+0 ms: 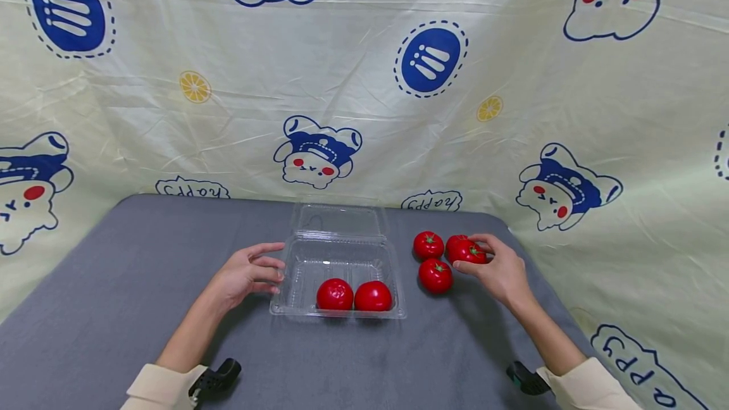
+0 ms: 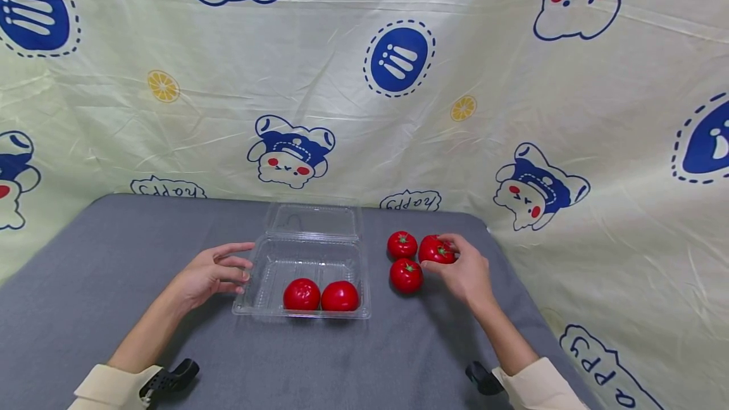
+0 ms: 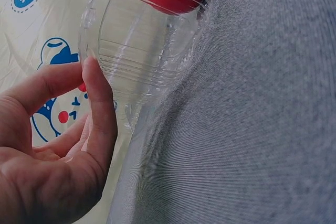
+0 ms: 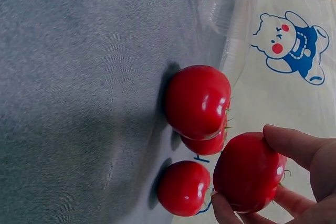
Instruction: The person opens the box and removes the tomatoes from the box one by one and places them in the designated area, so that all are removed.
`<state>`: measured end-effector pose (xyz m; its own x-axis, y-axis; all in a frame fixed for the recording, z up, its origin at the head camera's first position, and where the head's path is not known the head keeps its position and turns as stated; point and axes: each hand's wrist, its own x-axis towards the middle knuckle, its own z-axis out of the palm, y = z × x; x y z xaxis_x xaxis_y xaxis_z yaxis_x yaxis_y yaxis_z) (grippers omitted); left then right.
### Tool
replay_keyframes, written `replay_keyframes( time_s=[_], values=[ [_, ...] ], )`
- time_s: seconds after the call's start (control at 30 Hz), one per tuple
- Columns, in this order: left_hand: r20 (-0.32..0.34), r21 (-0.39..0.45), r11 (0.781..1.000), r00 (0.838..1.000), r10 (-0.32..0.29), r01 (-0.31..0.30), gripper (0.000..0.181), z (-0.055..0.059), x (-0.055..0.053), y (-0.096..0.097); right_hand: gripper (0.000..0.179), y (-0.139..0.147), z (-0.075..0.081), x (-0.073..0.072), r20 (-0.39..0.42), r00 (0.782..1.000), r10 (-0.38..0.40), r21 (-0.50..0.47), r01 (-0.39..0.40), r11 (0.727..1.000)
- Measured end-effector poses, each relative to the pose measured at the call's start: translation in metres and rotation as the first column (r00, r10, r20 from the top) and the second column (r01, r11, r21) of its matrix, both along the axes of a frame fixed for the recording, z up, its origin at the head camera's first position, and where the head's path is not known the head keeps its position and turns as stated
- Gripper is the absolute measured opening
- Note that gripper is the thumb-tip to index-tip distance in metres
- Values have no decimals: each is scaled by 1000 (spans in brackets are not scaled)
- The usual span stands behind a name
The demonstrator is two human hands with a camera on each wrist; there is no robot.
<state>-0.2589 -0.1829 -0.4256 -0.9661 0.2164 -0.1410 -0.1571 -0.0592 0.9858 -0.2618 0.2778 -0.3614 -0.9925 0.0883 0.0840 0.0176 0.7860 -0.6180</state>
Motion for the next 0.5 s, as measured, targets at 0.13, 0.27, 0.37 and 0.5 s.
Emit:
replay_keyframes(
  time_s=[0.13,0.27,0.37,0.5],
  values=[
    [-3,-6,1000,1000,2,-2,70,0,0,0,71,3,-3,-1,10,1000,-9,7,9,1000],
    [-4,-6,1000,1000,-1,1,70,0,0,0,70,7,-7,-1,28,999,-17,23,17,1000],
    [-1,-3,1000,1000,0,0,71,0,0,-1,70,11,-10,-2,41,999,-17,34,16,999],
    [2,-2,1000,1000,1,-1,71,0,-1,0,69,15,-15,-1,46,999,-17,54,15,998]
  ],
)
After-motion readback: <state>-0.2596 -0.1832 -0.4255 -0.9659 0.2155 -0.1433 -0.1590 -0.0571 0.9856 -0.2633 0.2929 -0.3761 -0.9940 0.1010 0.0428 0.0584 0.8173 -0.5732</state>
